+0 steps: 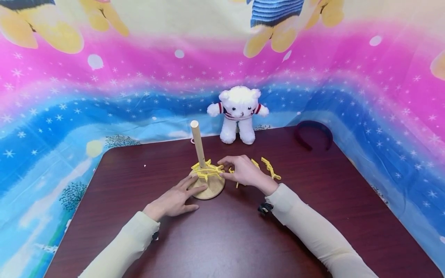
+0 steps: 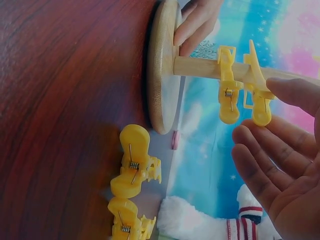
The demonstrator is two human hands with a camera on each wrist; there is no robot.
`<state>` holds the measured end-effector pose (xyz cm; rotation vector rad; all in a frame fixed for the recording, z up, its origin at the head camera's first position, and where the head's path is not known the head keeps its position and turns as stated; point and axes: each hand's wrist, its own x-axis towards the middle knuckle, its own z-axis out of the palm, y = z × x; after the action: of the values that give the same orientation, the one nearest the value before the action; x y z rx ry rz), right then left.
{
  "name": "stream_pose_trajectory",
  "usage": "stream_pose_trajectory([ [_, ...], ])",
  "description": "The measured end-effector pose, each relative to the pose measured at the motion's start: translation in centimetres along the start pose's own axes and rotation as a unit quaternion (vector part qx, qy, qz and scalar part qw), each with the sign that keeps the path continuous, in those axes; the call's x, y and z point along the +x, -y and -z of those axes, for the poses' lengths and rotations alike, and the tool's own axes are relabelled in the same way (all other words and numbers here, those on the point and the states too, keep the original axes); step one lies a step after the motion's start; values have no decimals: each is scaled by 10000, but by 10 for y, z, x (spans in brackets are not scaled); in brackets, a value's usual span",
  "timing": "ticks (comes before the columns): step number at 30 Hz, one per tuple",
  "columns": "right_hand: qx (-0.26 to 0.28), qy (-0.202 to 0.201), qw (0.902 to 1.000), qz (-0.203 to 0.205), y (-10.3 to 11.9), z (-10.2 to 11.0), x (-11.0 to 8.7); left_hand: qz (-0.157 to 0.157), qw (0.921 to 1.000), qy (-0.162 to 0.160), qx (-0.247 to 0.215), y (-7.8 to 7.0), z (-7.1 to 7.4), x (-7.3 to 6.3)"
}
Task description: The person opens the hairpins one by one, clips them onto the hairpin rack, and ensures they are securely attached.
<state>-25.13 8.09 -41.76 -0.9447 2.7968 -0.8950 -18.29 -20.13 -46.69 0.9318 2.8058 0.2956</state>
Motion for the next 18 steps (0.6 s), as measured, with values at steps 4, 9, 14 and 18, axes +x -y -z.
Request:
stream_pose_trajectory([
  [4, -14, 1, 10000, -3, 0, 0, 0, -1, 10000, 8, -9, 0, 0, 0],
  [9, -16, 26, 10000, -30, -1, -1, 0, -2, 10000, 18, 3, -1, 1, -1],
  [14, 6, 47, 10000, -19, -1, -2, 0, -19, 10000, -13, -9, 0, 1, -1],
  [18, 40, 70, 10000, -47, -2, -2, 1, -11, 10000, -17, -18, 0, 0, -1],
])
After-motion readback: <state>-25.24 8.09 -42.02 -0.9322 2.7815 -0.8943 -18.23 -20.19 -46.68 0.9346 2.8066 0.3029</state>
